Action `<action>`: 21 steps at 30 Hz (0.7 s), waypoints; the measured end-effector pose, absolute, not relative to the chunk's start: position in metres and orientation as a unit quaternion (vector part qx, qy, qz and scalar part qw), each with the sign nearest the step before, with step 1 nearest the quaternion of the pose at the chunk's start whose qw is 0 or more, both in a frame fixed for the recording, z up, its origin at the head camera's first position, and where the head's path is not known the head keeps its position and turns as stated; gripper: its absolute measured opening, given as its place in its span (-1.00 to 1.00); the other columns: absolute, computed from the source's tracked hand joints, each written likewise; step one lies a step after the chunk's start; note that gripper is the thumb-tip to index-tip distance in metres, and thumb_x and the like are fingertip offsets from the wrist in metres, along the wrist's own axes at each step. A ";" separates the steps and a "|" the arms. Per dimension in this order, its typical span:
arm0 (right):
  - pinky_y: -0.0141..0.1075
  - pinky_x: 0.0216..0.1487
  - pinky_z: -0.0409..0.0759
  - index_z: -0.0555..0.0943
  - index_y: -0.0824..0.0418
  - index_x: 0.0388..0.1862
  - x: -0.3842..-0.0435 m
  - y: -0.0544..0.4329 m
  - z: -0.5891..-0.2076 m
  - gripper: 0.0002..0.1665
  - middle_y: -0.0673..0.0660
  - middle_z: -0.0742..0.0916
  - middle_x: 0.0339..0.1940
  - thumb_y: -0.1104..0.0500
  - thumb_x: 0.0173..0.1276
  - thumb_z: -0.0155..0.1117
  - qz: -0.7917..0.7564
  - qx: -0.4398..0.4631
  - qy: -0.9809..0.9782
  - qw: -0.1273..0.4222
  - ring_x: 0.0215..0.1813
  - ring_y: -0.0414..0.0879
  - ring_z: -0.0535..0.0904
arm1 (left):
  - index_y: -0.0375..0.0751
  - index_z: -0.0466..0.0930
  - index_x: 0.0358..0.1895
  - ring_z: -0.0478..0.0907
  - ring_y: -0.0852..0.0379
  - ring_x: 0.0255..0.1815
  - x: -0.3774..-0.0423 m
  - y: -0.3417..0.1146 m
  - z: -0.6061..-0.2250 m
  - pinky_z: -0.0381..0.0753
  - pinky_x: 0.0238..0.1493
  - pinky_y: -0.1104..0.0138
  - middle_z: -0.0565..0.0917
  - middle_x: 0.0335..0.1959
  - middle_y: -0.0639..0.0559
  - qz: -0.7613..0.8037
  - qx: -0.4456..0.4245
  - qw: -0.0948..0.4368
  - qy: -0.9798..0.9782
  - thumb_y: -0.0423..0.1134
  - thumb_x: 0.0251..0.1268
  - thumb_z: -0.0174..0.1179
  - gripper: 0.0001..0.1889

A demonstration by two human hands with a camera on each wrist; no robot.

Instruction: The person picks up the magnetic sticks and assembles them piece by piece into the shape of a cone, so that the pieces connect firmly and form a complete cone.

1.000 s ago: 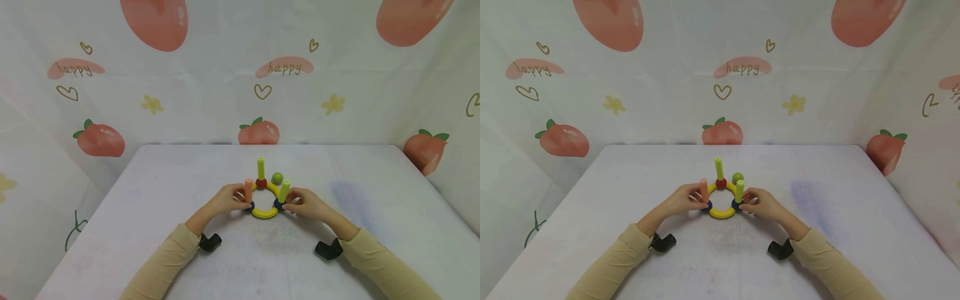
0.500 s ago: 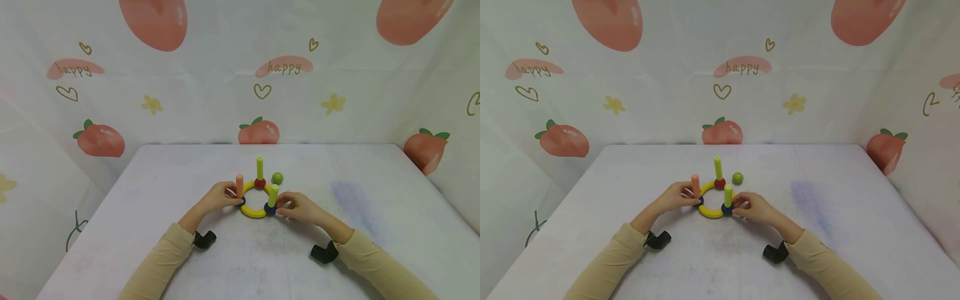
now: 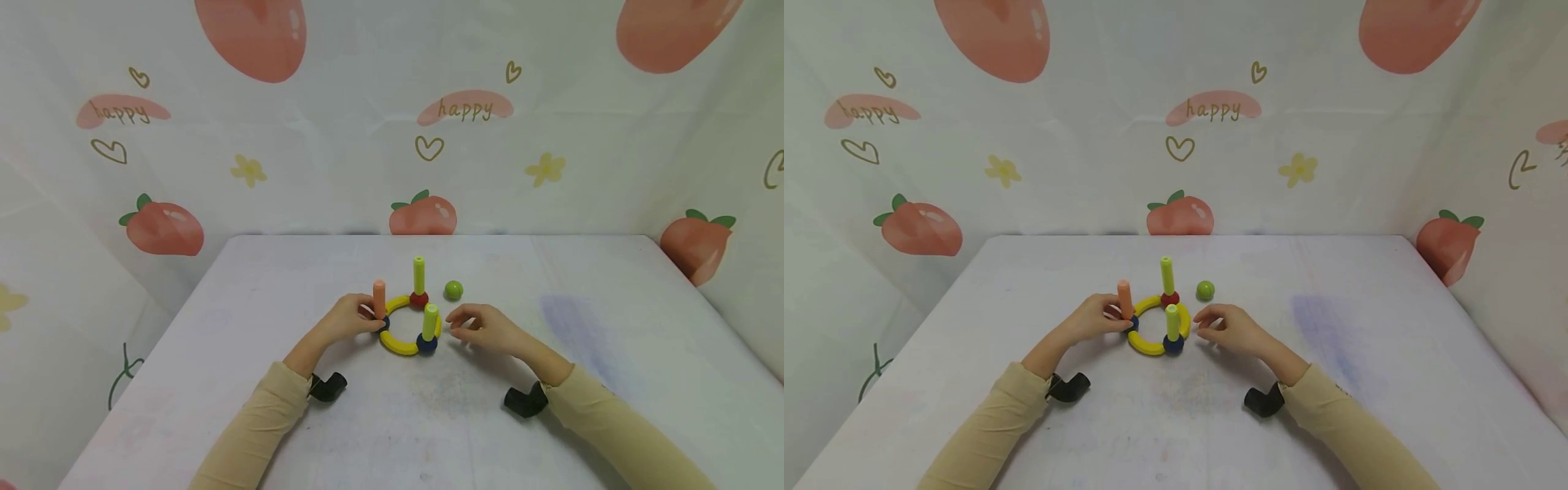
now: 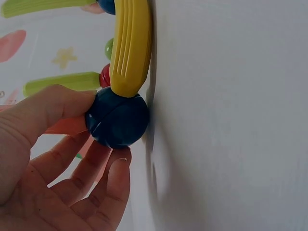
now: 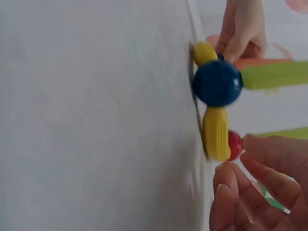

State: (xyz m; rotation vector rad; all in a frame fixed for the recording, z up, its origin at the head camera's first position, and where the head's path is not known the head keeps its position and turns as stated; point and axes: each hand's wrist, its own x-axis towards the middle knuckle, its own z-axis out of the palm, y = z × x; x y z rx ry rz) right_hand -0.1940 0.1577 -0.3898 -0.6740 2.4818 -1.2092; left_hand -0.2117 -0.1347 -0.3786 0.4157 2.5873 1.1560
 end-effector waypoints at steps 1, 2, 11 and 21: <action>-0.37 -0.36 0.57 0.55 0.34 -0.04 -0.197 0.159 -0.390 -0.72 0.25 0.68 -0.19 0.24 0.30 0.19 -0.417 -0.230 0.868 0.137 -0.36 -0.12 0.61 | -0.28 0.61 -0.17 0.60 0.09 -0.22 -0.212 -0.136 -0.379 0.51 -0.28 0.40 0.67 -0.20 -0.14 0.398 0.140 0.138 0.896 -0.28 0.08 0.30 -0.76; -0.37 -0.34 0.56 0.56 0.34 -0.05 -0.200 0.160 -0.389 -0.73 0.24 0.68 -0.20 0.24 0.30 0.20 -0.413 -0.224 0.874 0.123 -0.35 -0.12 0.60 | -0.27 0.61 -0.16 0.60 0.09 -0.21 -0.213 -0.138 -0.380 0.51 -0.28 0.40 0.67 -0.19 -0.14 0.398 0.135 0.138 0.897 -0.27 0.08 0.30 -0.75; -0.28 -0.21 0.59 0.48 0.30 0.10 -0.223 0.166 -0.389 -0.60 0.38 0.61 0.01 0.19 0.31 0.19 -0.432 -0.136 0.888 0.078 -0.20 0.05 0.64 | -0.30 0.61 -0.08 0.65 0.05 -0.21 -0.216 -0.147 -0.380 0.52 -0.29 0.40 0.65 -0.14 -0.17 0.410 0.112 0.129 0.896 -0.24 0.08 0.31 -0.68; -0.32 -0.26 0.61 0.36 0.26 0.27 -0.238 0.163 -0.390 -0.44 0.43 0.43 0.23 0.18 0.31 0.20 -0.467 -0.093 0.873 0.105 -0.21 0.02 0.65 | -0.30 0.60 -0.06 0.64 0.03 -0.18 -0.216 -0.148 -0.377 0.50 -0.33 0.40 0.64 -0.08 -0.16 0.411 0.099 0.141 0.895 -0.21 0.10 0.31 -0.65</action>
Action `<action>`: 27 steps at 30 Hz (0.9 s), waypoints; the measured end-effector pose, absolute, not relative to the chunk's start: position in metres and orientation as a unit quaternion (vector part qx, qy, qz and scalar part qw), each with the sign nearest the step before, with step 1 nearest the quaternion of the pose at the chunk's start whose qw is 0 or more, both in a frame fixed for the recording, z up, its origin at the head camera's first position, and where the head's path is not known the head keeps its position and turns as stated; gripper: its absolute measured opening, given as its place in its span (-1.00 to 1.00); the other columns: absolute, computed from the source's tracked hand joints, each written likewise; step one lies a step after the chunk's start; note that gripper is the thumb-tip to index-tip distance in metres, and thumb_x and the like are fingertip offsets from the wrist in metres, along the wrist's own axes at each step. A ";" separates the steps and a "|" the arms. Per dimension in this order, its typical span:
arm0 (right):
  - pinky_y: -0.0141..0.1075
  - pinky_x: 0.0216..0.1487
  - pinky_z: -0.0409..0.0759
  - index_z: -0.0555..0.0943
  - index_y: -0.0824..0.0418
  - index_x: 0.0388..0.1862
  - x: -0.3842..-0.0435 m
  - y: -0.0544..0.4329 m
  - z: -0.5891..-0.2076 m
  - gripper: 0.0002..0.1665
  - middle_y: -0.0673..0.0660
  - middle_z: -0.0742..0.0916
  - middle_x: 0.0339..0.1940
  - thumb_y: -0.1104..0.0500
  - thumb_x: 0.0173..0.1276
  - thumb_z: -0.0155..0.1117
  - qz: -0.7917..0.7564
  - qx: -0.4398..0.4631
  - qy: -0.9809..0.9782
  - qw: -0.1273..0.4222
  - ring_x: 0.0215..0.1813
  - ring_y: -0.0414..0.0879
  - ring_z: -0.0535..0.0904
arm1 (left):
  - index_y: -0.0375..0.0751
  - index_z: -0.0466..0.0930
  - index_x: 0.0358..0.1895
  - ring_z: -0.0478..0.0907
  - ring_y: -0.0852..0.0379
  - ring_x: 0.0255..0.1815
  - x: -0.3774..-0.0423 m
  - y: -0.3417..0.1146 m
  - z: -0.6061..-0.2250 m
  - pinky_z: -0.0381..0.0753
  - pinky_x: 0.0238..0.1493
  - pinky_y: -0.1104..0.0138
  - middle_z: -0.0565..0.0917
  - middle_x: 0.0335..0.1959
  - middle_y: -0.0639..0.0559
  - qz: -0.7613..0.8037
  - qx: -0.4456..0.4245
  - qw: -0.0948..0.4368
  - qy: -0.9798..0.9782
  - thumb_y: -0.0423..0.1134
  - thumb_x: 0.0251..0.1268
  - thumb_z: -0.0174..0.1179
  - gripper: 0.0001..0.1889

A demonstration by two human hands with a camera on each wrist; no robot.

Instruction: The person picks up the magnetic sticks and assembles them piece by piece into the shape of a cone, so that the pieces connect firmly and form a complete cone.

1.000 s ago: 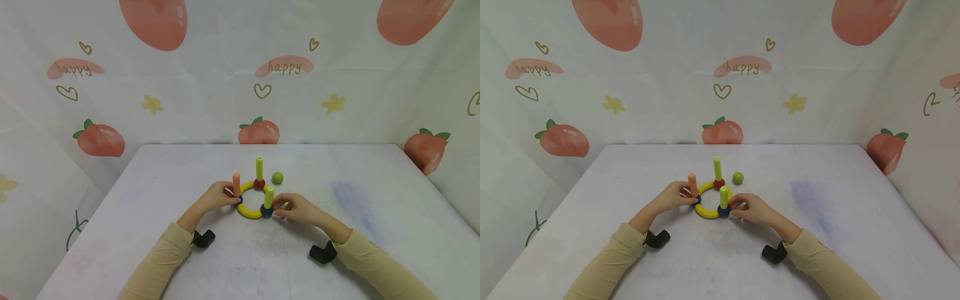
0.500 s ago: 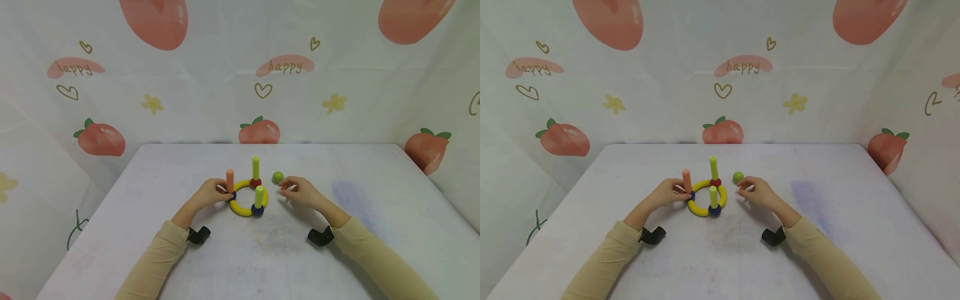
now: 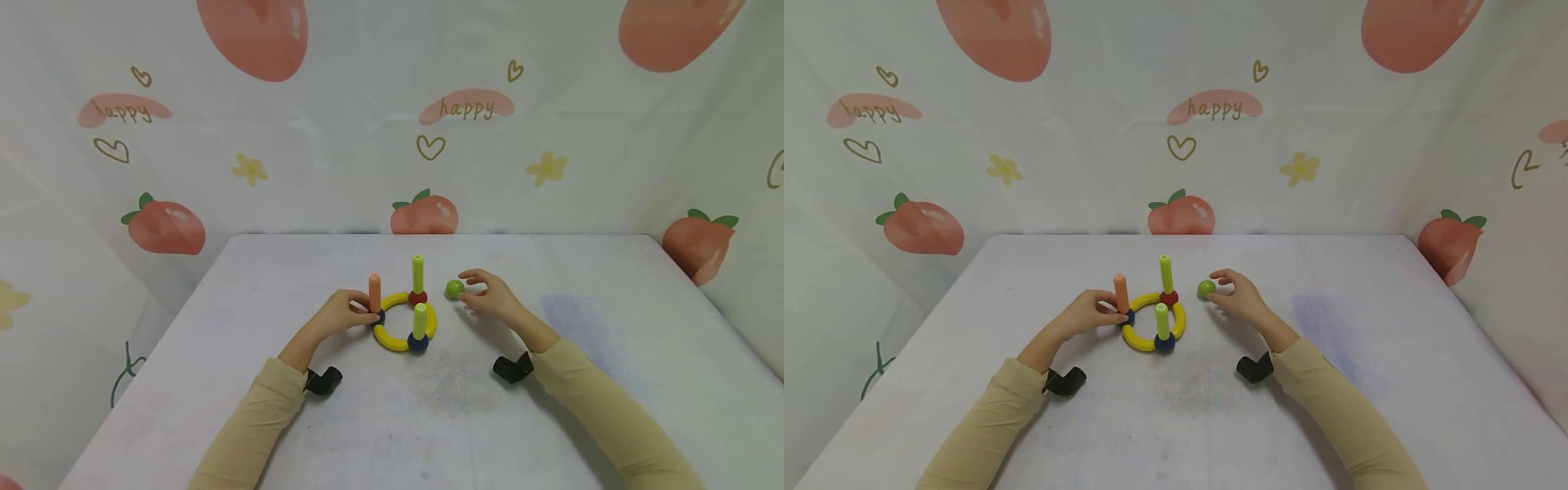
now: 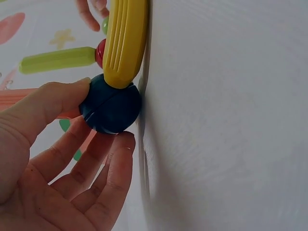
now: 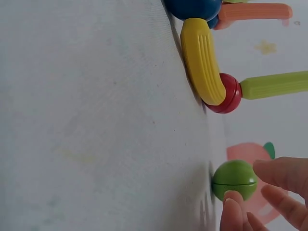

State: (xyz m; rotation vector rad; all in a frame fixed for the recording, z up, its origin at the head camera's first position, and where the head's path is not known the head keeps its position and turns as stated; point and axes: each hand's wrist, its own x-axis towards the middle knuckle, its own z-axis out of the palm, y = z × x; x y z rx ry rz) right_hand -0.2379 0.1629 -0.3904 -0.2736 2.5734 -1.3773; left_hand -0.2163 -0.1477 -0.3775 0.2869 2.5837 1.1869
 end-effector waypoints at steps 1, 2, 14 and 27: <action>-0.34 -0.27 0.61 0.35 0.26 0.27 -0.239 0.162 -0.390 -0.43 0.42 0.41 0.24 0.18 0.31 0.21 -0.470 -0.089 0.871 0.109 -0.23 -0.01 0.65 | -0.29 0.61 -0.05 0.64 0.03 -0.17 -0.216 -0.148 -0.377 0.50 -0.33 0.40 0.64 -0.08 -0.16 0.411 0.098 0.143 0.895 -0.20 0.10 0.31 -0.65; -0.35 -0.28 0.60 0.34 0.26 0.28 -0.240 0.161 -0.391 -0.42 0.42 0.40 0.25 0.19 0.31 0.21 -0.475 -0.086 0.868 0.115 -0.25 -0.04 0.64 | -0.28 0.61 -0.05 0.64 0.03 -0.17 -0.217 -0.148 -0.377 0.49 -0.33 0.40 0.64 -0.07 -0.15 0.411 0.096 0.145 0.895 -0.20 0.10 0.31 -0.65; -0.46 -0.39 0.55 0.33 0.23 0.29 -0.248 0.148 -0.394 -0.40 0.38 0.40 0.27 0.20 0.28 0.23 -0.493 -0.056 0.856 0.144 -0.46 -0.25 0.54 | -0.27 0.61 -0.06 0.61 0.11 -0.26 -0.218 -0.149 -0.380 0.44 -0.39 0.42 0.64 -0.07 -0.15 0.421 0.085 0.149 0.891 -0.19 0.09 0.32 -0.65; -0.45 -0.38 0.55 0.40 0.20 0.24 -0.253 0.143 -0.398 -0.45 0.34 0.47 0.16 0.16 0.28 0.24 -0.483 -0.028 0.863 0.146 -0.45 -0.23 0.52 | -0.27 0.61 -0.04 0.63 0.11 -0.24 -0.217 -0.149 -0.381 0.44 -0.37 0.42 0.64 -0.05 -0.15 0.421 0.079 0.148 0.892 -0.19 0.09 0.32 -0.64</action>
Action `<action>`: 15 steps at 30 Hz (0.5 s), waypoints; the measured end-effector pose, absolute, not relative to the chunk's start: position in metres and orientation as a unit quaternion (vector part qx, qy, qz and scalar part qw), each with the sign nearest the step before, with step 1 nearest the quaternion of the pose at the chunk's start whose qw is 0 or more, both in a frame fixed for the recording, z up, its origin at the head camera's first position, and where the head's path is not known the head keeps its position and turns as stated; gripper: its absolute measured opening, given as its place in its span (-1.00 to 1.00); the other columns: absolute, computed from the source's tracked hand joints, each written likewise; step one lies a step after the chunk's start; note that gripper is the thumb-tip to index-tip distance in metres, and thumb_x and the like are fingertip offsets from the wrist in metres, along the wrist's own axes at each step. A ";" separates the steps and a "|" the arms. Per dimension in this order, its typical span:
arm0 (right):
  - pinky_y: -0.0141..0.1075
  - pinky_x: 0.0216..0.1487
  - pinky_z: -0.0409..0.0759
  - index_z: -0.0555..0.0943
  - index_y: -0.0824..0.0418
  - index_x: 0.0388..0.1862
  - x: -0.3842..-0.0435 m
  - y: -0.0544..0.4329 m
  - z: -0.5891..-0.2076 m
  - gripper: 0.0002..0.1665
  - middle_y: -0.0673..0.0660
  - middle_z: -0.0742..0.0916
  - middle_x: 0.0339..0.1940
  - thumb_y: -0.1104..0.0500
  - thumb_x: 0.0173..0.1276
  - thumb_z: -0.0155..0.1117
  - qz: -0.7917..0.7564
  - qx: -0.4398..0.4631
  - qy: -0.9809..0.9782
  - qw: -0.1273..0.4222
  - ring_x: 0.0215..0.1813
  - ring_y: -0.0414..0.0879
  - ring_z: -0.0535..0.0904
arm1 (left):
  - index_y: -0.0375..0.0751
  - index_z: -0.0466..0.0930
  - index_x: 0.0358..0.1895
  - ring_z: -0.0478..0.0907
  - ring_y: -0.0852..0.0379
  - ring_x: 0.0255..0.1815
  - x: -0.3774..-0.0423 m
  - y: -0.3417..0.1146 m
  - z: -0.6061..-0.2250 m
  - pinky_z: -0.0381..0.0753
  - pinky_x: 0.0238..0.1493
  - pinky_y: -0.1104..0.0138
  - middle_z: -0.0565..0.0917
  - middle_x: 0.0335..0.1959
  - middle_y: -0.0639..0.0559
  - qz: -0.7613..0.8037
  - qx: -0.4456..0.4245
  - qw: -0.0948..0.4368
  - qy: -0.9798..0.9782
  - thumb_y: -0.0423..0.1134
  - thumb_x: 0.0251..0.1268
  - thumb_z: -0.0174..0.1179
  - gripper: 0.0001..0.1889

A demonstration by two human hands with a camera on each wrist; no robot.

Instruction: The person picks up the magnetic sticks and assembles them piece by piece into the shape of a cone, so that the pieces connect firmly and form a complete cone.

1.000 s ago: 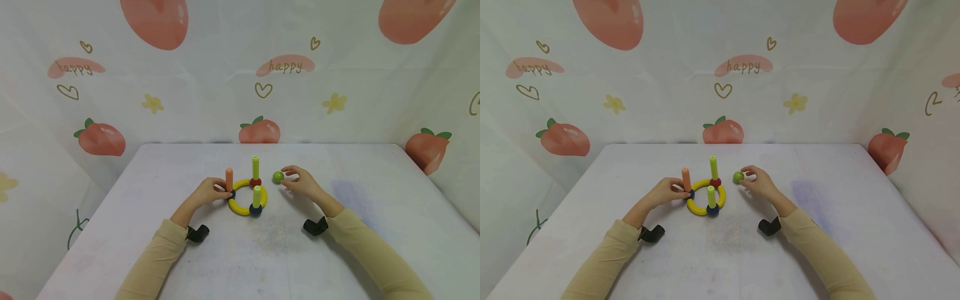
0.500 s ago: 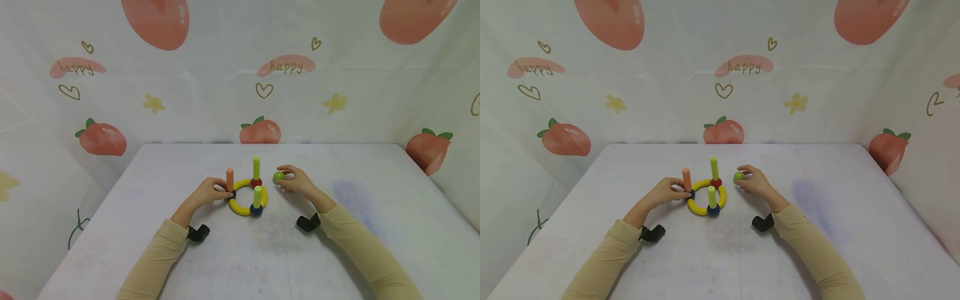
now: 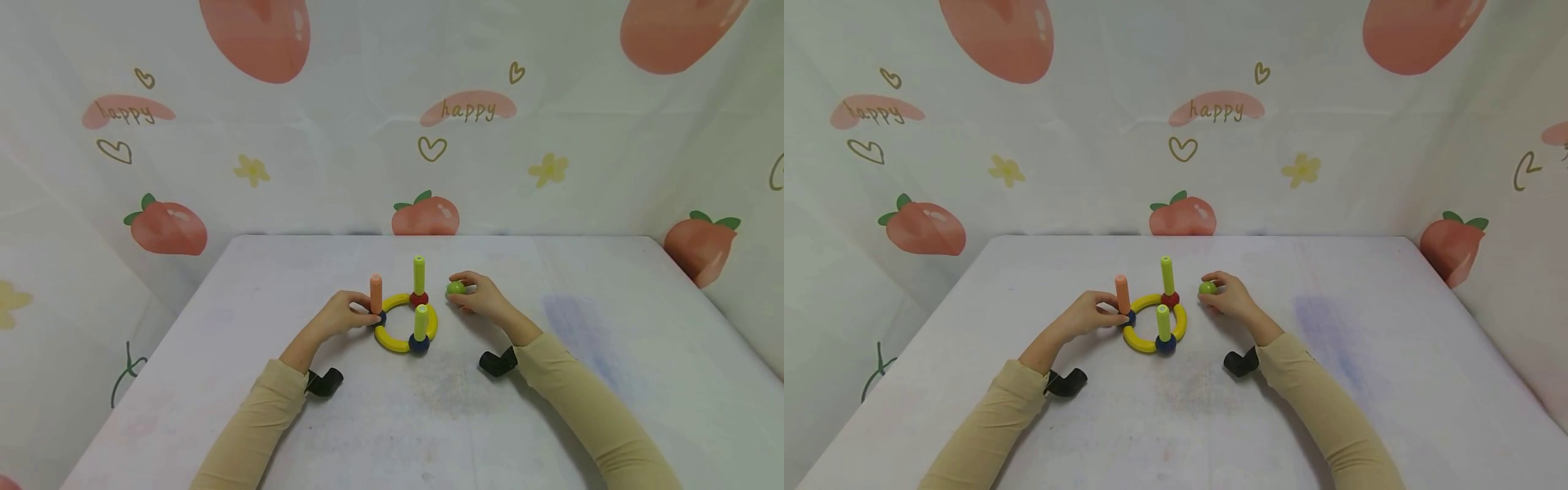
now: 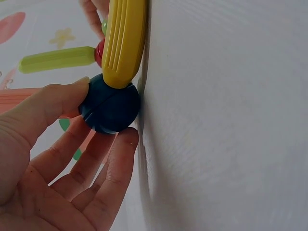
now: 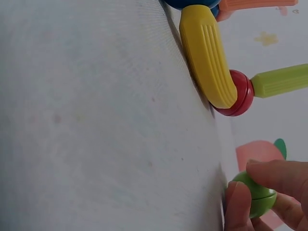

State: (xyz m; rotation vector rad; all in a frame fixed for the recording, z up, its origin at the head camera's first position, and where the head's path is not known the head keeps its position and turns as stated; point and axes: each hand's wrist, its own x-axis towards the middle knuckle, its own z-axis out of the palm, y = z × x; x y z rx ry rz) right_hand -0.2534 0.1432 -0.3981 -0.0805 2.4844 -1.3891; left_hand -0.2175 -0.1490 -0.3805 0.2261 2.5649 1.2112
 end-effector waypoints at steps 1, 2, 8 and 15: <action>-0.45 -0.38 0.55 0.40 0.20 0.25 -0.253 0.143 -0.398 -0.45 0.33 0.47 0.16 0.16 0.28 0.24 -0.482 -0.028 0.864 0.147 -0.45 -0.23 0.52 | -0.27 0.61 -0.04 0.63 0.10 -0.23 -0.217 -0.149 -0.380 0.44 -0.37 0.42 0.64 -0.05 -0.15 0.421 0.079 0.147 0.891 -0.19 0.09 0.32 -0.64; -0.45 -0.38 0.55 0.40 0.20 0.25 -0.253 0.144 -0.397 -0.45 0.33 0.47 0.16 0.15 0.28 0.24 -0.481 -0.027 0.864 0.147 -0.45 -0.23 0.52 | -0.27 0.61 -0.04 0.63 0.09 -0.22 -0.217 -0.149 -0.380 0.44 -0.36 0.42 0.64 -0.05 -0.15 0.421 0.079 0.147 0.892 -0.19 0.09 0.32 -0.64; -0.46 -0.36 0.53 0.39 0.19 0.25 -0.253 0.146 -0.394 -0.44 0.33 0.48 0.17 0.14 0.29 0.24 -0.474 -0.021 0.867 0.152 -0.45 -0.22 0.52 | -0.26 0.61 -0.04 0.62 0.09 -0.24 -0.216 -0.147 -0.380 0.46 -0.37 0.41 0.64 -0.05 -0.14 0.416 0.077 0.147 0.894 -0.19 0.09 0.32 -0.64; -0.43 -0.35 0.55 0.38 0.22 0.26 -0.250 0.148 -0.389 -0.44 0.31 0.43 0.22 0.16 0.30 0.23 -0.481 -0.037 0.864 0.145 -0.41 -0.21 0.54 | -0.24 0.62 -0.06 0.61 0.07 -0.23 -0.215 -0.141 -0.380 0.49 -0.33 0.40 0.65 -0.07 -0.12 0.413 0.078 0.148 0.895 -0.19 0.07 0.34 -0.65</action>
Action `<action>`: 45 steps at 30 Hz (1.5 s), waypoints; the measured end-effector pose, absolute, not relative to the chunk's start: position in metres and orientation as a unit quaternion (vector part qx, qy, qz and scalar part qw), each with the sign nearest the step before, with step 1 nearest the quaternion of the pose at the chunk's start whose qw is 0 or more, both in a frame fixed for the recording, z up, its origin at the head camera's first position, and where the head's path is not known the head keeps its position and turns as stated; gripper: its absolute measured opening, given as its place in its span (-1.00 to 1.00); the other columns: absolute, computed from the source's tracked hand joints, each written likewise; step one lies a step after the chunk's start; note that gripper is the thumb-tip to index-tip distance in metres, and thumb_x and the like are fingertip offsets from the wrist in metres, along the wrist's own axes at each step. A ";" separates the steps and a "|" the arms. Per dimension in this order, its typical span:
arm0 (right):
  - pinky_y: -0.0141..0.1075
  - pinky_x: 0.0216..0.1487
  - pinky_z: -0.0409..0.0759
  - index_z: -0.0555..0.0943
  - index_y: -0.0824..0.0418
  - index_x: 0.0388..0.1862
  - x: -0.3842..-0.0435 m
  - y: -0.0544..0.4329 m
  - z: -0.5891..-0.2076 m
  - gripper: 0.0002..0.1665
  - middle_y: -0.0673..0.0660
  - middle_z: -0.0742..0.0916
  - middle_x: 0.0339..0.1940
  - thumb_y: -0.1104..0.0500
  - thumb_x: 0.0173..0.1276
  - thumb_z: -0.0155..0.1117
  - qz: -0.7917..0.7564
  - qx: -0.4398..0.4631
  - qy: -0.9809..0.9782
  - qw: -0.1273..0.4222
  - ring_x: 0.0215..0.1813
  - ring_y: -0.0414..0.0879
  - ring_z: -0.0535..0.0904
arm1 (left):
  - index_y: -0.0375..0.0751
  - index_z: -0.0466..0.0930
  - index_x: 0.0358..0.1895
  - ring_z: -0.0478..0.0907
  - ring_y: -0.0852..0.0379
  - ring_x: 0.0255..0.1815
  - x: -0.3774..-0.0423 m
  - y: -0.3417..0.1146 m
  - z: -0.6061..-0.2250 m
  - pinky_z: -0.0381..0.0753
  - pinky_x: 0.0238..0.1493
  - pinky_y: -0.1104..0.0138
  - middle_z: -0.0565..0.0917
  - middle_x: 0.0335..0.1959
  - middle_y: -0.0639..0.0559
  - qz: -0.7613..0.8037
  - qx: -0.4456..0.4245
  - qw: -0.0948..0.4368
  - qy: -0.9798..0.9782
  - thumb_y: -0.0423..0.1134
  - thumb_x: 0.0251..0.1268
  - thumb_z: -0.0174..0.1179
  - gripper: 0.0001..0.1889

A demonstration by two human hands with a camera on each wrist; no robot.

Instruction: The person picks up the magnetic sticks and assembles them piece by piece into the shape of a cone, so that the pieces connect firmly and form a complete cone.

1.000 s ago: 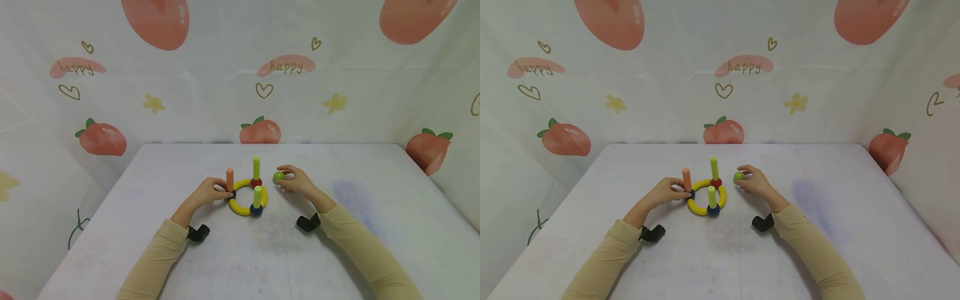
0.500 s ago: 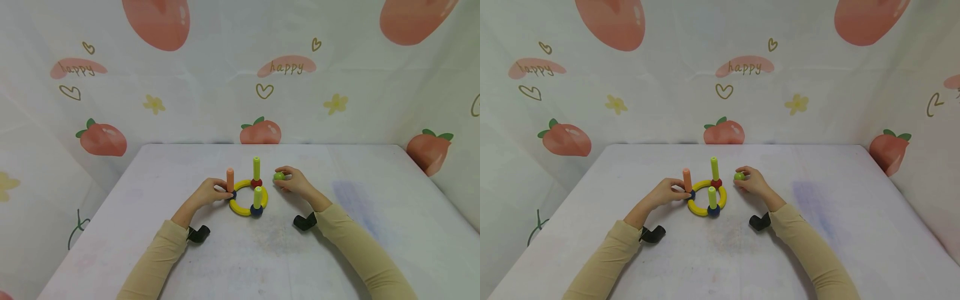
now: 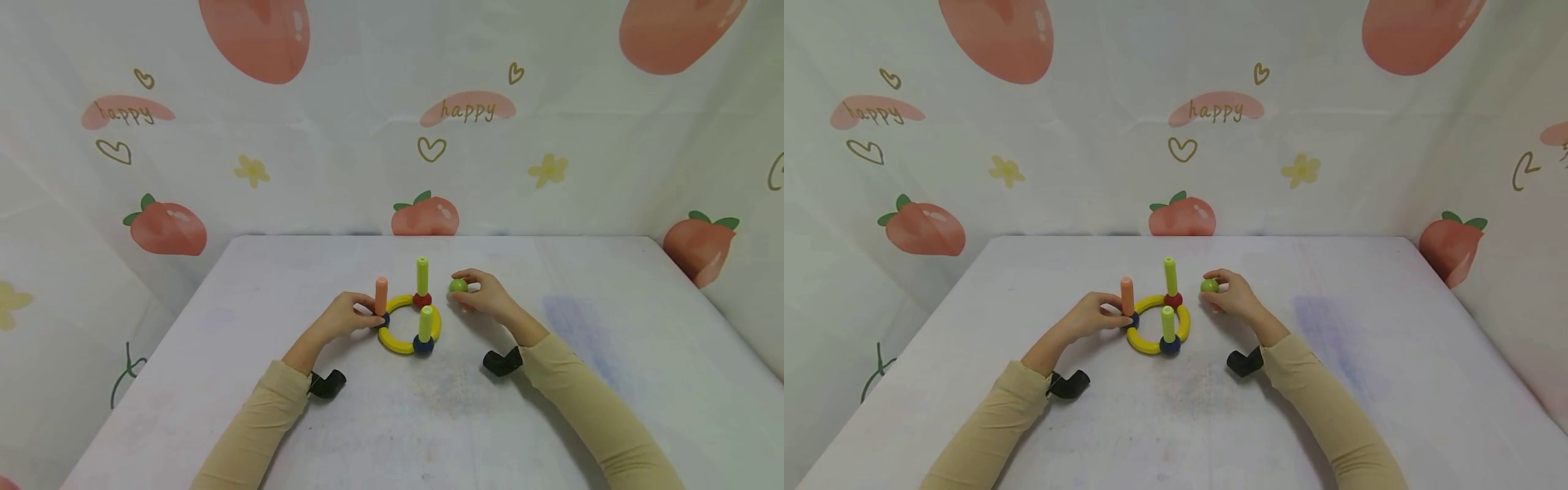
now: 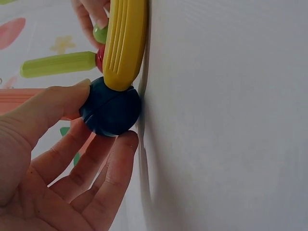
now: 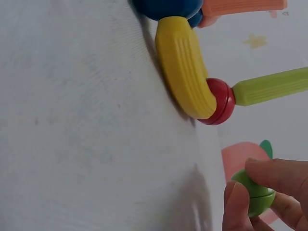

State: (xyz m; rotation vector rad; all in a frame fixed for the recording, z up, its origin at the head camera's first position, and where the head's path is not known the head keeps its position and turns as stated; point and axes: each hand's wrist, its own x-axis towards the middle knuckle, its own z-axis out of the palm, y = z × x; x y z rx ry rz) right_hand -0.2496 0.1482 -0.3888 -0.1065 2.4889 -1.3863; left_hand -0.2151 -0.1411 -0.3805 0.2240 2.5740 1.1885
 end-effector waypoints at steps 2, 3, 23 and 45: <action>-0.40 -0.31 0.58 0.38 0.24 0.27 -0.248 0.150 -0.386 -0.44 0.32 0.42 0.23 0.17 0.30 0.22 -0.488 -0.047 0.860 0.141 -0.34 -0.17 0.58 | -0.24 0.63 -0.06 0.61 0.09 -0.24 -0.215 -0.139 -0.381 0.49 -0.33 0.40 0.65 -0.07 -0.11 0.412 0.083 0.148 0.895 -0.19 0.07 0.33 -0.65; -0.38 -0.29 0.60 0.37 0.24 0.27 -0.247 0.151 -0.384 -0.43 0.33 0.41 0.23 0.17 0.30 0.22 -0.492 -0.051 0.858 0.139 -0.30 -0.13 0.61 | -0.24 0.63 -0.07 0.61 0.09 -0.25 -0.215 -0.138 -0.381 0.49 -0.34 0.40 0.65 -0.08 -0.11 0.413 0.083 0.148 0.895 -0.19 0.07 0.34 -0.66; -0.20 -0.02 0.55 0.38 0.16 0.28 -0.231 0.159 -0.343 -0.44 0.28 0.47 0.25 0.07 0.32 0.21 -0.488 -0.111 0.863 0.073 0.04 0.18 0.58 | -0.20 0.63 -0.21 0.54 0.16 -0.38 -0.213 -0.116 -0.383 0.47 -0.39 0.42 0.66 -0.20 -0.04 0.413 0.110 0.162 0.889 -0.18 0.04 0.37 -0.74; -0.12 0.03 0.51 0.41 0.08 0.24 -0.227 0.148 -0.311 -0.46 0.15 0.55 0.18 0.03 0.30 0.23 -0.483 -0.156 0.860 0.053 0.14 0.09 0.49 | -0.23 0.59 -0.23 0.51 0.23 -0.51 -0.205 -0.098 -0.383 0.49 -0.47 0.42 0.65 -0.25 -0.05 0.422 0.146 0.187 0.875 -0.18 0.05 0.36 -0.73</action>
